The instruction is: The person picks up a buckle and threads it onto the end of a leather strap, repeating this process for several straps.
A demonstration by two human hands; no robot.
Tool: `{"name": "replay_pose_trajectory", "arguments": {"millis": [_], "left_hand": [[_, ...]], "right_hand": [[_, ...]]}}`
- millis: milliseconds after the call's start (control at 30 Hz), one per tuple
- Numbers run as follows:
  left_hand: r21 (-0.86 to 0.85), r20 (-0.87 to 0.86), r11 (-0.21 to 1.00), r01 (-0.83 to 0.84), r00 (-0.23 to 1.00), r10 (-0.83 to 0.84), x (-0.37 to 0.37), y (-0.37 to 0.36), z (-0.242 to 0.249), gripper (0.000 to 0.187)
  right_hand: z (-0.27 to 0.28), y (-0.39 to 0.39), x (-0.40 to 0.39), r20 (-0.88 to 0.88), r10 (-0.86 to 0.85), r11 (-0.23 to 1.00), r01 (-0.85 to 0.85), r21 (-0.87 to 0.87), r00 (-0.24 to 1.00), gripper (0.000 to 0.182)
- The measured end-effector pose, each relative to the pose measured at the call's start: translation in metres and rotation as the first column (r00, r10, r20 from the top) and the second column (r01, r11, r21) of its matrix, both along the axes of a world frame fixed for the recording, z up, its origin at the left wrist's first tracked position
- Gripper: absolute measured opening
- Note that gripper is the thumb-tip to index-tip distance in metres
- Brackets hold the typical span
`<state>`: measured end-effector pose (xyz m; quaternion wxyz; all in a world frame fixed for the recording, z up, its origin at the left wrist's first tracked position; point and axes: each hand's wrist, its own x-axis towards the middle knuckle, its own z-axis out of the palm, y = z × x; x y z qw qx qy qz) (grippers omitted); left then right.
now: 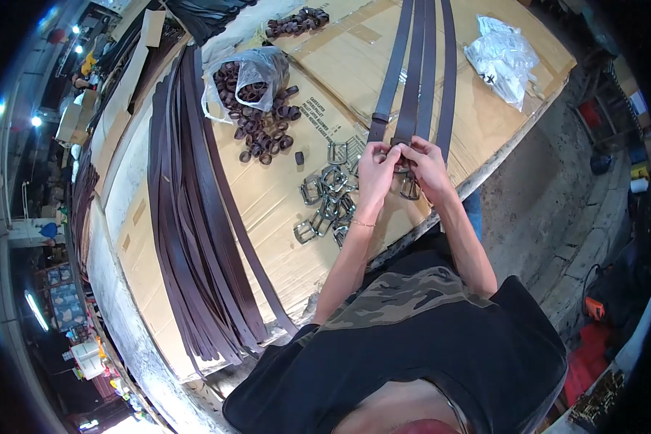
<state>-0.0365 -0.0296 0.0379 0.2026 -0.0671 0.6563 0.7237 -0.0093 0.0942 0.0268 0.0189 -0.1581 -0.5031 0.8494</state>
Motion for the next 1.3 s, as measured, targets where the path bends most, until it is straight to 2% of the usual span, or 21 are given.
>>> {"name": "replay_pose_trajectory", "arguments": {"millis": [33, 133, 200, 267, 300, 333, 400, 433, 467, 533, 567, 667, 700, 767, 800, 900, 967, 1067, 1100, 1167, 1300], "left_hand": [[0.04, -0.026, 0.999, 0.015, 1.0, -0.014, -0.001, 0.001, -0.003, 0.017], [0.116, -0.018, 0.993, 0.03, 0.999, -0.029, 0.003, 0.004, 0.003, 0.021], [0.237, -0.081, 0.97, 0.048, 0.996, -0.03, 0.007, 0.007, -0.003, 0.022], [0.248, -0.078, 0.968, 0.038, 0.997, -0.019, 0.013, 0.01, -0.006, 0.023], [0.254, -0.074, 0.967, 0.022, 0.997, -0.003, 0.015, 0.009, -0.006, 0.024], [0.252, -0.077, 0.968, 0.018, 0.997, 0.002, 0.016, 0.008, -0.009, 0.024], [0.334, -0.062, 0.942, -0.029, 0.997, 0.053, 0.017, 0.005, -0.014, 0.023], [0.315, -0.067, 0.949, -0.034, 0.996, 0.058, 0.016, 0.004, -0.014, 0.025], [0.317, -0.063, 0.948, -0.038, 0.996, 0.061, 0.015, 0.003, -0.013, 0.025], [0.252, -0.126, 0.968, -0.008, 0.991, 0.041, 0.014, 0.002, -0.01, 0.026], [0.28, -0.103, 0.959, 0.029, 0.995, 0.0, 0.013, 0.002, -0.01, 0.027], [0.378, -0.046, 0.924, 0.058, 0.998, -0.044, 0.013, 0.005, -0.013, 0.028], [0.373, -0.034, 0.925, 0.069, 0.998, -0.061, 0.012, 0.005, -0.015, 0.028], [0.435, -0.008, 0.9, 0.026, 1.0, -0.025, 0.008, 0.004, -0.018, 0.029], [0.494, 0.025, 0.869, -0.023, 1.0, 0.012, 0.007, 0.004, -0.02, 0.029], [0.495, 0.034, 0.867, -0.057, 0.998, 0.046, 0.004, 0.005, -0.018, 0.03], [0.495, 0.028, 0.867, -0.06, 0.998, 0.053, 0.002, 0.005, -0.013, 0.032], [0.518, -0.022, 0.855, -0.027, 0.999, 0.045, 0.001, 0.007, -0.013, 0.032], [0.502, -0.046, 0.865, -0.005, 0.998, 0.032, 0.0, 0.008, -0.013, 0.031], [0.484, -0.069, 0.875, 0.012, 0.997, 0.025, -0.001, 0.008, -0.012, 0.03], [0.539, 0.035, 0.842, -0.009, 0.999, -0.012, 0.002, 0.011, -0.015, 0.025]], "right_hand": [[0.001, 0.002, -0.001, 0.002, -0.003, 0.998, 0.003, 0.06, 1.0, 0.012], [0.011, 0.007, -0.008, 0.009, -0.106, 0.992, 0.106, 0.062, 0.994, 0.016], [-0.002, 0.019, -0.022, 0.036, -0.096, 0.99, 0.092, 0.11, 0.995, 0.02], [-0.007, 0.024, -0.036, 0.063, -0.209, 0.978, 0.21, -0.002, 0.976, 0.031], [-0.007, 0.024, -0.039, 0.095, -0.242, 0.97, 0.241, 0.03, 0.965, 0.044], [-0.007, 0.024, -0.038, 0.093, -0.237, 0.971, 0.236, 0.027, 0.967, 0.044], [0.001, 0.022, -0.023, 0.04, -0.28, 0.914, 0.254, 0.317, 0.959, 0.053], [0.001, 0.022, -0.013, 0.013, -0.239, 0.894, 0.214, 0.393, 0.971, 0.051], [0.001, 0.02, -0.005, 0.017, -0.236, 0.893, 0.21, 0.397, 0.972, 0.051], [0.0, 0.02, 0.008, 0.196, 0.027, 0.936, -0.093, 0.338, 0.98, 0.045], [-0.002, 0.021, 0.01, 0.201, 0.018, 0.937, -0.087, 0.338, 0.979, 0.045], [-0.006, 0.021, 0.005, 0.074, 0.021, 0.997, -0.026, 0.071, 0.997, 0.015], [-0.004, 0.021, 0.005, 0.07, 0.018, 0.997, -0.023, 0.069, 0.997, 0.015], [0.001, 0.024, 0.006, 0.097, 0.104, 0.991, -0.096, -0.09, 0.99, 0.008], [0.002, 0.024, 0.006, 0.097, 0.104, 0.992, -0.095, -0.088, 0.99, 0.008], [0.007, 0.021, 0.006, 0.144, 0.111, 0.991, -0.098, -0.09, 0.983, 0.008], [0.017, 0.023, 0.007, 0.22, 0.245, 0.965, -0.216, -0.149, 0.944, 0.009], [0.022, 0.035, 0.008, 0.144, 0.323, 0.926, -0.281, -0.25, 0.935, 0.008], [0.017, 0.036, 0.006, 0.142, 0.321, 0.927, -0.28, -0.249, 0.936, 0.008], [0.007, 0.032, 0.002, 0.061, 0.135, 0.977, -0.123, -0.174, 0.989, 0.011], [0.009, 0.028, 0.0, -0.019, 0.119, 0.987, -0.121, -0.104, 0.993, 0.012]]}}
